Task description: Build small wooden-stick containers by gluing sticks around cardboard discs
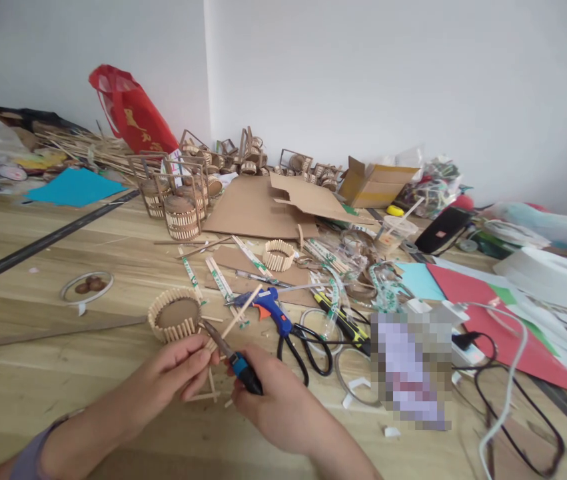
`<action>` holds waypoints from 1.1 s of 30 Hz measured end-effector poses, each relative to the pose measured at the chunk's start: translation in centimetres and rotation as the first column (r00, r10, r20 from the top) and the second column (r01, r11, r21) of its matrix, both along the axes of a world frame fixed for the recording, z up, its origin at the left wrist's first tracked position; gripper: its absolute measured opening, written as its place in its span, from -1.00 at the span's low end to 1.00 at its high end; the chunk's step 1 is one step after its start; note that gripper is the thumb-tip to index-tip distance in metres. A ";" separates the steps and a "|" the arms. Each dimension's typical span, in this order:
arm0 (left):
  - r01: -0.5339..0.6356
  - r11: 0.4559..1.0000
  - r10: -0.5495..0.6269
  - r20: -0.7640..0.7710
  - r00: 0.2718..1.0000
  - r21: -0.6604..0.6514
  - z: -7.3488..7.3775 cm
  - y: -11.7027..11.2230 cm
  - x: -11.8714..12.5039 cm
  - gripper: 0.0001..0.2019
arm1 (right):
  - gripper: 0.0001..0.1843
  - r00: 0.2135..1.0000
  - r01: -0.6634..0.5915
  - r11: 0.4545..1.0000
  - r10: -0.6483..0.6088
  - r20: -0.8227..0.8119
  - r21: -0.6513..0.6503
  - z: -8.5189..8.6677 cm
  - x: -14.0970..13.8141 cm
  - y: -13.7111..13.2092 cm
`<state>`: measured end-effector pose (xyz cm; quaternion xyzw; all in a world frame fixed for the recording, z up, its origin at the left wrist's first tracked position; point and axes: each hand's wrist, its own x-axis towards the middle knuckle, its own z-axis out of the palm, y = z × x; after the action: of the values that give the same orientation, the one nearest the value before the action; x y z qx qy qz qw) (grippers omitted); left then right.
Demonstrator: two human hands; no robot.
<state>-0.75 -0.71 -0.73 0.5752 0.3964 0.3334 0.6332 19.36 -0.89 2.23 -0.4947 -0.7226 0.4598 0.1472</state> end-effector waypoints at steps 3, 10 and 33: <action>-0.145 0.989 0.145 0.015 0.989 0.024 -0.2 0.5 -0.3 -0.53 | -0.88 1.000 0.027 0.999 -0.028 0.005 0.025 0.2 0.7 0.4; 0.080 0.993 -0.048 -0.318 0.947 0.089 -0.7 0.1 0.1 -0.58 | -0.78 0.989 0.147 0.778 -0.127 -0.076 0.611 -1.6 0.6 0.6; 0.292 0.845 0.229 -0.796 0.560 0.448 -1.3 -1.0 1.4 -0.71 | -0.88 0.831 0.034 0.927 -0.233 0.504 0.372 -2.5 -2.7 -0.4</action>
<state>0.70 -1.76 -2.02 0.8217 0.5257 0.1083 0.1916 16.69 -1.29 -0.26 -0.6199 -0.7673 0.1549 0.0550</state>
